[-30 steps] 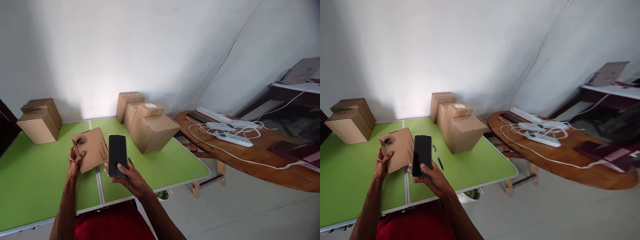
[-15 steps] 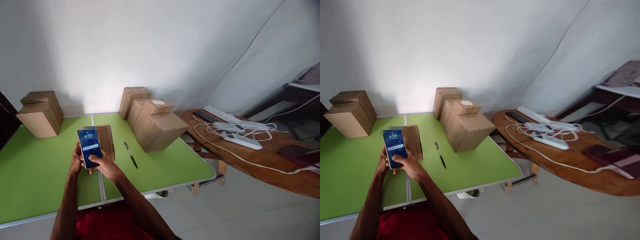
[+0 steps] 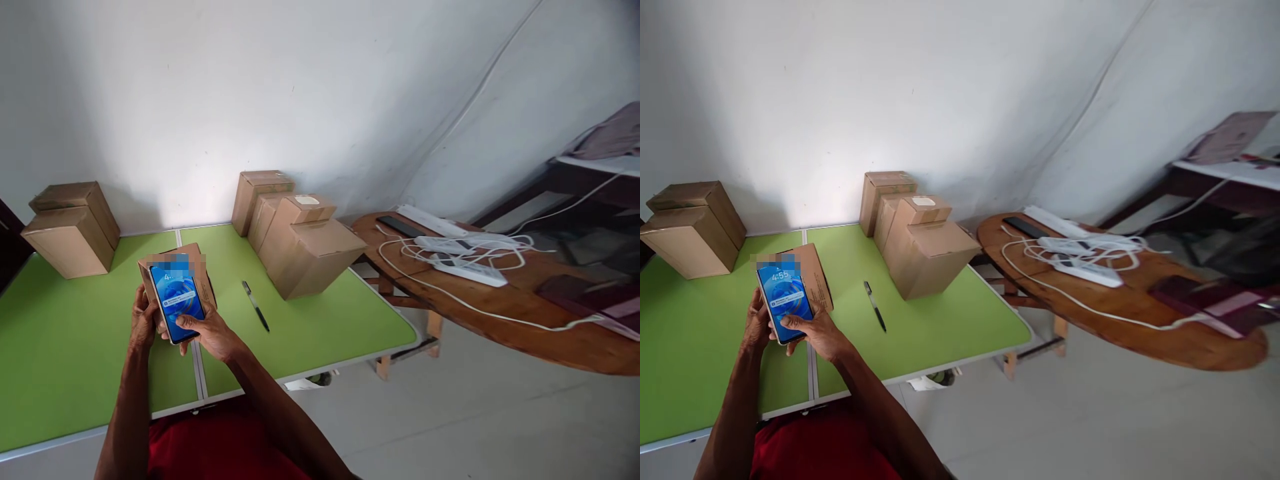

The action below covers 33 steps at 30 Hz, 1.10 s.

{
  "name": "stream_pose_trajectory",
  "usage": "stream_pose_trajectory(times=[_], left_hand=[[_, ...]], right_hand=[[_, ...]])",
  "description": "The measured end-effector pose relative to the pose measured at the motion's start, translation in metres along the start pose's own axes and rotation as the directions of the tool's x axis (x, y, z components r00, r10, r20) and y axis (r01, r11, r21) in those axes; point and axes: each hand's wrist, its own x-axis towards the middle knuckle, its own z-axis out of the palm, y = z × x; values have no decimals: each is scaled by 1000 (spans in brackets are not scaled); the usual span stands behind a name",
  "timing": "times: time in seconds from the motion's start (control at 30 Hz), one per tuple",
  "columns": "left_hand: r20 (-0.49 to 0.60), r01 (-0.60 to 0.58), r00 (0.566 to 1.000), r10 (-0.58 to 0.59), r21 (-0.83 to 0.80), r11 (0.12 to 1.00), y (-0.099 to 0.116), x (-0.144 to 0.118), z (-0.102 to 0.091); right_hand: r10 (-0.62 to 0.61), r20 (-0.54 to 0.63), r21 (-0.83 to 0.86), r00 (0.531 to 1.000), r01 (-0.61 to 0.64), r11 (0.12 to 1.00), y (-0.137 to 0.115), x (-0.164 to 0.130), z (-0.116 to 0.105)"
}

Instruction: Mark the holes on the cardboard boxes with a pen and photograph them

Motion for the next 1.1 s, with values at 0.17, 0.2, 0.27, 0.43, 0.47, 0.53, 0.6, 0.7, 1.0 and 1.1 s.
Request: stream_pose_trajectory(times=[0.17, 0.2, 0.27, 0.43, 0.47, 0.53, 0.6, 0.7, 1.0, 1.1], left_hand=[[-123, 25, 992, -25, -7, 1000, 5, 3, -3], [-152, 16, 988, -16, -6, 1000, 6, 3, -4], [-210, -9, 978, 9, -3, 1000, 6, 5, -6], [-326, -71, 943, 73, 18, 997, 4, 8, -9], [-340, -80, 937, 84, 24, 996, 3, 9, -9], [-368, -98, 924, 106, 40, 994, 2, 11, -10], [-398, -115, 908, 129, 58, 992, 2, 14, -13], [-449, -148, 877, 169, 82, 986, 3, 19, -17], [-490, -183, 844, 219, 120, 976, 2, 23, -21], [-485, -177, 848, 215, 124, 976, 2, 22, -20]], right_hand=[[46, -177, -41, 983, -54, 998, 7, -14, -13], [52, -231, -55, 971, -66, 996, 10, -18, -18], [60, -331, -86, 942, -94, 992, 15, -24, -28], [91, -467, -125, 879, -168, 978, 22, -31, -45], [102, -476, -125, 874, -182, 975, 22, -31, -46], [113, -475, -136, 873, -200, 970, 21, -28, -47], [110, -464, -161, 879, -206, 965, 20, -25, -48], [105, -459, -202, 882, -219, 955, 22, -23, -49], [62, -536, -422, 842, -331, 844, 34, -20, -59], [26, -555, -562, 832, -397, 726, 32, -21, -61]])
